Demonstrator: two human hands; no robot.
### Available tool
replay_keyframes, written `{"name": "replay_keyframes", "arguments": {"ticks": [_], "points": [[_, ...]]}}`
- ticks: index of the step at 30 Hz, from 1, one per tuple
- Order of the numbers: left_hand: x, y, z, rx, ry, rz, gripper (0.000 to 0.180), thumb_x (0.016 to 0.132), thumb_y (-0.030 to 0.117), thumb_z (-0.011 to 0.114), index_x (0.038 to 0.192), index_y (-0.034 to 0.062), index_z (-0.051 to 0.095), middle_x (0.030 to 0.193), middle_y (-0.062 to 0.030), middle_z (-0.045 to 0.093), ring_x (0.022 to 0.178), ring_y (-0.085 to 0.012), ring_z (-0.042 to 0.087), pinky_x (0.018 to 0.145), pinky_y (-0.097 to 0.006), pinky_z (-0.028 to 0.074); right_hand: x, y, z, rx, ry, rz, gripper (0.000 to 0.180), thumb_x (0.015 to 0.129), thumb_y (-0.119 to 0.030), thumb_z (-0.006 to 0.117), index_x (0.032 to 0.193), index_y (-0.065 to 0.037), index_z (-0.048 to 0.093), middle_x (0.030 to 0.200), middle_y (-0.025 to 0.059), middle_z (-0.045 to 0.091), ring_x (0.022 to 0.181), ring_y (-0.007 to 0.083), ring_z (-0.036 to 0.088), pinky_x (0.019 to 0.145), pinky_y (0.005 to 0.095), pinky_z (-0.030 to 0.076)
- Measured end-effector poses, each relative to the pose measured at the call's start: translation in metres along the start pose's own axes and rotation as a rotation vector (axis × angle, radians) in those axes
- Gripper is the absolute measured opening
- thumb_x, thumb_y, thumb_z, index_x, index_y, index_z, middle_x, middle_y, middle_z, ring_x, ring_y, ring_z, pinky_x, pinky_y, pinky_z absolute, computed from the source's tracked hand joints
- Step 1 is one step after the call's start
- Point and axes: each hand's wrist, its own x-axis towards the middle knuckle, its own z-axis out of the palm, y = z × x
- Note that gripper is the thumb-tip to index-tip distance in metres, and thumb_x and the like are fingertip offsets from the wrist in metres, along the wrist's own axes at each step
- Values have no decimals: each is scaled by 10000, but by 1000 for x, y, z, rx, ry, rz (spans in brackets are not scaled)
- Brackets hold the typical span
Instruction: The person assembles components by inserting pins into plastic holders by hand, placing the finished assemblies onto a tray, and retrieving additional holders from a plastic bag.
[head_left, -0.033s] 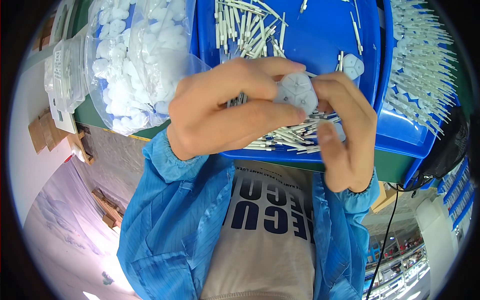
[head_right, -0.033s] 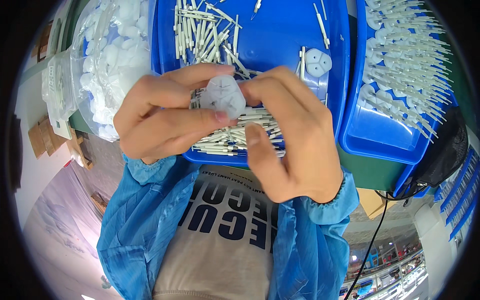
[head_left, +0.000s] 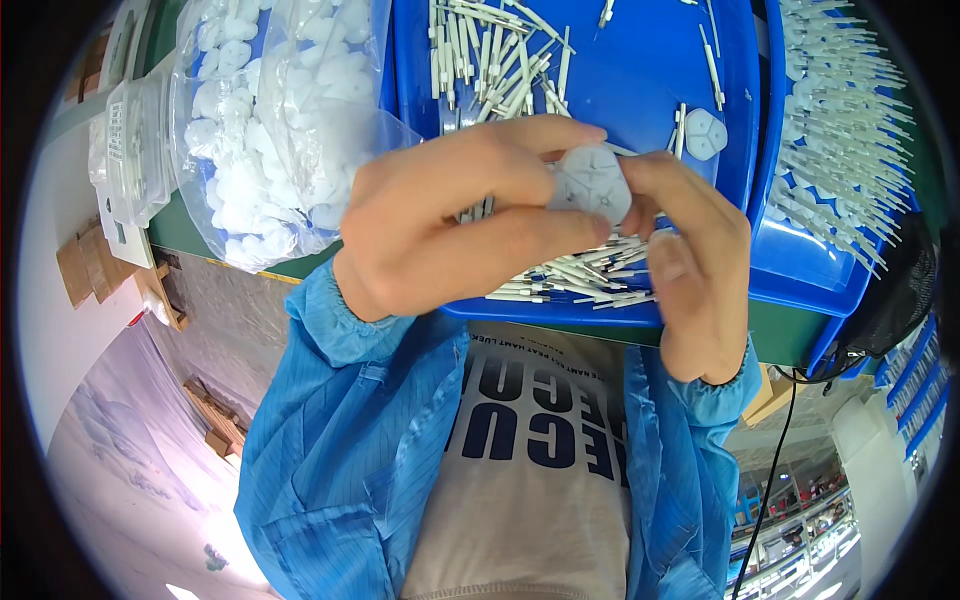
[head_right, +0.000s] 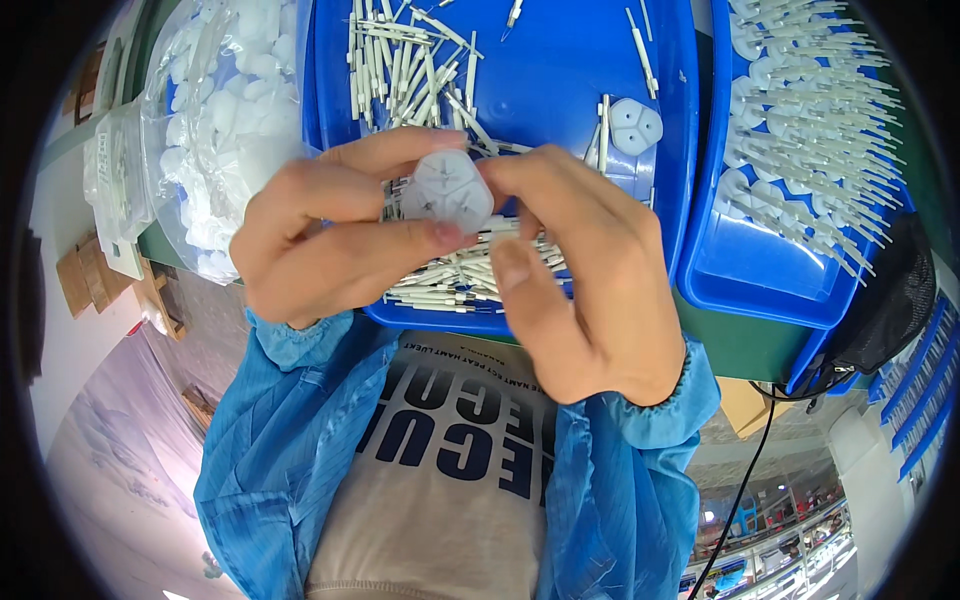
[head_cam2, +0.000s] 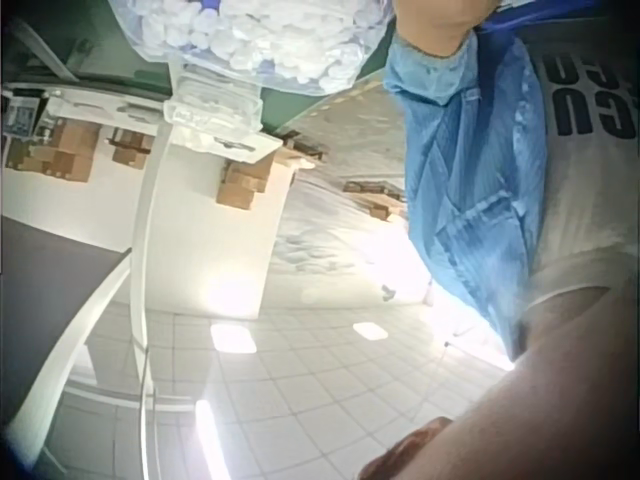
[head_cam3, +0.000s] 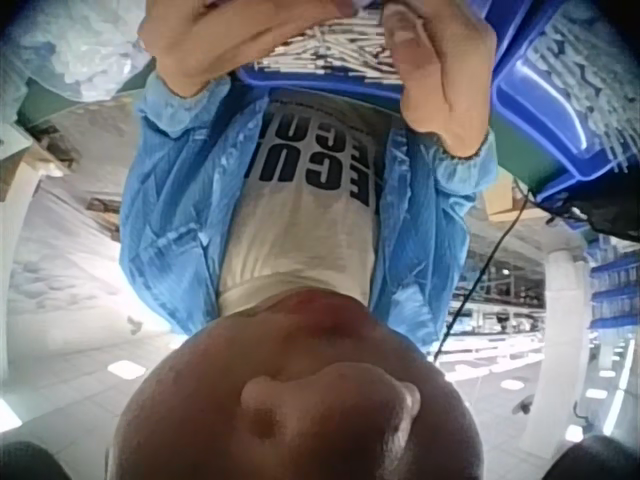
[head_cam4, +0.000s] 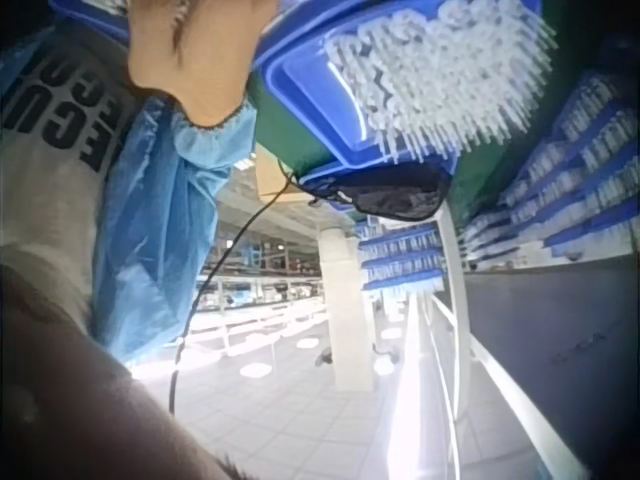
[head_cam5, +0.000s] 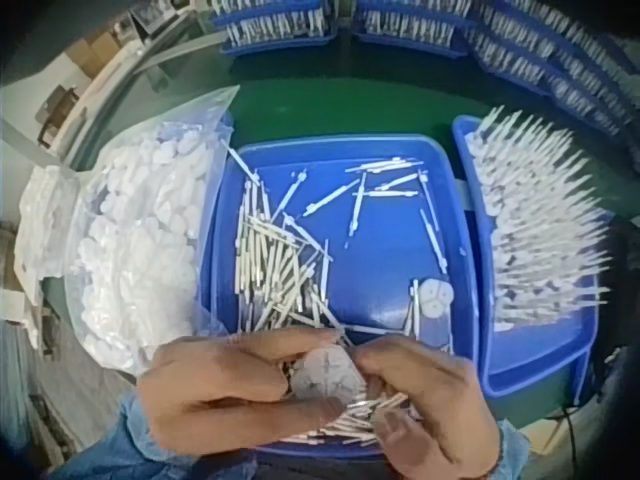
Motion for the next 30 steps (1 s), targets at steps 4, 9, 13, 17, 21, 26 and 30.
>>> {"name": "replay_keyframes", "arguments": {"ticks": [4, 9, 13, 17, 21, 26, 30], "points": [[3, 6, -3, 77, -92, 14, 207, 667, -61, 822, 851, -79, 729, 831, -79, 408, 891, -436, 692, 736, -387, 621, -2, 1, 10, -56, 64, 150, 140, 914, -82, 621, 958, 41, 671, 701, 140, 628, 531, 198, 590, 514, 290, 457], [3, 2, 2, -108, -26, -123, 200, 689, -13, 837, 838, -59, 712, 916, -115, 499, 962, -404, 687, 756, -394, 605, 2, -5, 1, -424, 16, 82, 107, 890, -28, 641, 982, 17, 672, 714, 125, 636, 538, 251, 605, 516, 316, 489], [11, 12, 3, -448, 198, -503, 240, 780, -11, 786, 968, -21, 637, 972, -119, 636, 959, -243, 703, 759, -305, 590, 16, 1, 3, -209, 115, -122, 557, 777, 40, 726, 1302, -25, 554, 1301, 170, 557, 950, 222, 643, 703, 292, 537], [28, 9, 0, -671, 325, -785, 229, 874, -57, 691, 1023, -26, 521, 979, -126, 651, 996, -205, 687, 799, -274, 580, 27, 4, -3, -525, 121, -462, 490, 723, -36, 806, 1183, -12, 638, 1156, 154, 640, 955, 241, 654, 752, 307, 543], [31, -27, 6, -378, 164, -653, 167, 902, 29, 667, 1053, 7, 597, 942, -126, 696, 918, -215, 708, 764, -277, 562, 41, 6, -17, -632, 124, -320, 314, 785, -91, 745, 1081, -50, 647, 1001, 101, 656, 857, 300, 658, 698, 365, 544], [30, -25, 26, 270, -129, -427, 212, 833, 81, 710, 1043, 59, 699, 1066, -123, 687, 995, -281, 666, 853, -349, 539, 47, 45, -28, -723, 79, -265, 208, 828, -64, 700, 1023, -31, 634, 956, 138, 626, 850, 341, 632, 726, 401, 523], [39, -34, 29, 363, -93, -336, 143, 799, 112, 737, 924, 52, 703, 937, -86, 685, 875, -289, 655, 735, -380, 535, 47, 39, -26, -648, 127, -208, 128, 823, -33, 691, 943, -8, 656, 964, 150, 626, 854, 357, 624, 737, 405, 518]]}}
